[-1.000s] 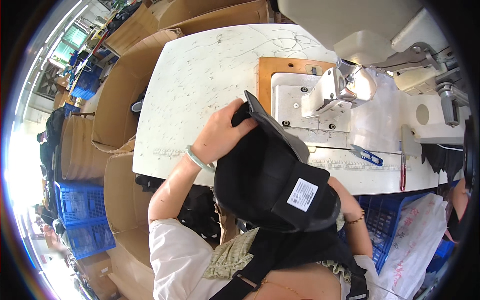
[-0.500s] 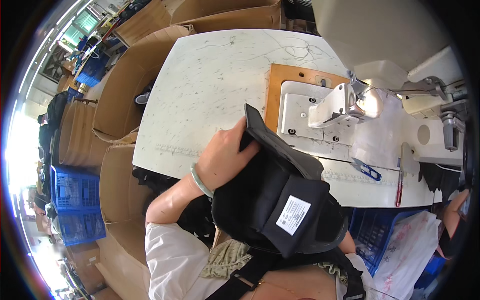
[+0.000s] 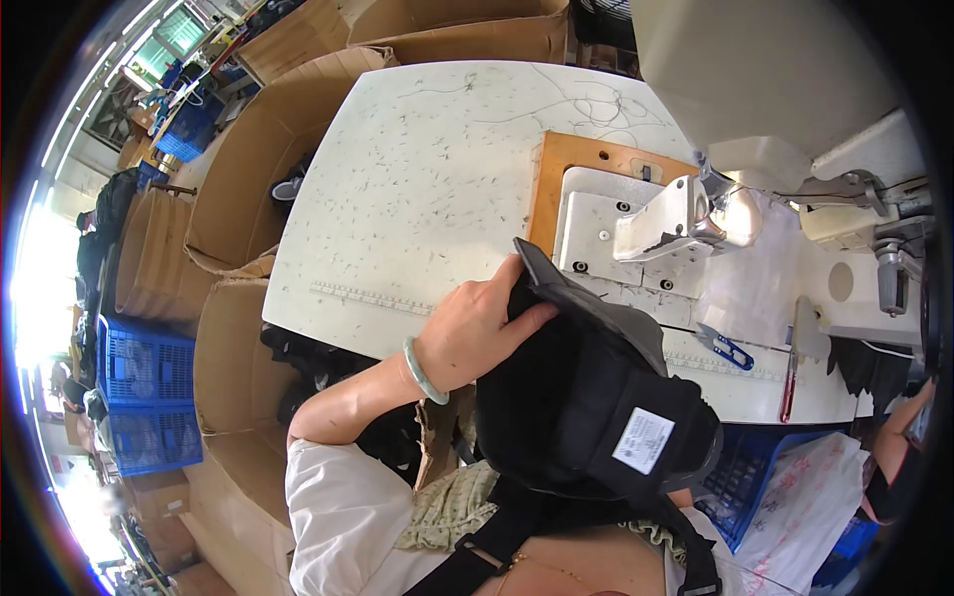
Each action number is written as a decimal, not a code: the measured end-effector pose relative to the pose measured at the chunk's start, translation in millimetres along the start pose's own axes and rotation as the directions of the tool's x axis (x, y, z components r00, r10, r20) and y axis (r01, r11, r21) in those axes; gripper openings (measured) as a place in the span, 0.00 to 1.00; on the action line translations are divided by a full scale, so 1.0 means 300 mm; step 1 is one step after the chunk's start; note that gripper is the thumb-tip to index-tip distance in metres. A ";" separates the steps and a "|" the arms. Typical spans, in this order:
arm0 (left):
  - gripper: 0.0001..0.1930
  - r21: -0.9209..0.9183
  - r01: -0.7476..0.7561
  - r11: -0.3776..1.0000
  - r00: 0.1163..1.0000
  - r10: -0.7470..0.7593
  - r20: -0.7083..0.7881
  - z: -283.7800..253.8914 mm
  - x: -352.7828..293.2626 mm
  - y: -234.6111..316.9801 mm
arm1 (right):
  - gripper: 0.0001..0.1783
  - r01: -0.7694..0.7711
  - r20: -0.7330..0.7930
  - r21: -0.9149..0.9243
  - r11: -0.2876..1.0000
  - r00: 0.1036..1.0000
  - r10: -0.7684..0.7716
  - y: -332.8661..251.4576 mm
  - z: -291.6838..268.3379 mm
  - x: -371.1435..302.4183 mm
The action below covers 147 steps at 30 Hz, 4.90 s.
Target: The recorder uses an industrial sewing machine to stitch components of a black shoe upper.
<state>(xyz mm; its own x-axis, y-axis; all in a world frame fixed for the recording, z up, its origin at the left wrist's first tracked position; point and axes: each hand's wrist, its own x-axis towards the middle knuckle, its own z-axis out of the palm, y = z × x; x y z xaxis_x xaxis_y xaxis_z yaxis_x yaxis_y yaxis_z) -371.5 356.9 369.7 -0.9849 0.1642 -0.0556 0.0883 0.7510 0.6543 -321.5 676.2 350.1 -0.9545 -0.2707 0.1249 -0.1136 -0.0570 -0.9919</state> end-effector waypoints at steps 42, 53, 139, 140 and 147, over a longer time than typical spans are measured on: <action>0.16 0.370 -0.282 0.885 0.959 0.255 0.122 -0.018 0.082 0.143 | 0.16 -0.115 0.204 -0.094 0.989 0.970 0.132 0.008 0.166 0.353; 0.16 0.455 -0.230 0.860 0.973 0.216 0.083 0.003 0.108 0.116 | 0.11 0.260 0.142 -0.484 0.836 0.965 -0.218 0.035 0.226 0.356; 0.10 0.627 -0.483 0.611 0.477 0.784 -0.397 0.052 0.537 0.225 | 0.12 0.582 0.277 -0.805 0.118 0.544 -0.792 -0.114 -0.120 0.507; 0.10 0.631 -0.484 0.607 0.482 0.786 -0.387 0.054 0.535 0.223 | 0.12 0.578 0.278 -0.806 0.126 0.558 -0.782 -0.114 -0.119 0.503; 0.12 0.882 -0.346 0.319 0.423 0.893 -0.157 0.043 0.610 0.191 | 0.10 0.478 0.162 -0.843 0.247 0.664 -0.730 -0.130 -0.120 0.549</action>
<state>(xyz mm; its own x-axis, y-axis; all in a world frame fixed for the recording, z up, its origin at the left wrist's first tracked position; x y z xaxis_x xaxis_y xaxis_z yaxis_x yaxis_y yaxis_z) -544.7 438.1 387.3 -0.3609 0.6397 0.6787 0.5010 0.7468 -0.4374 -484.1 668.4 408.6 -0.5060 -0.2937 0.8110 -0.7164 0.6667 -0.2056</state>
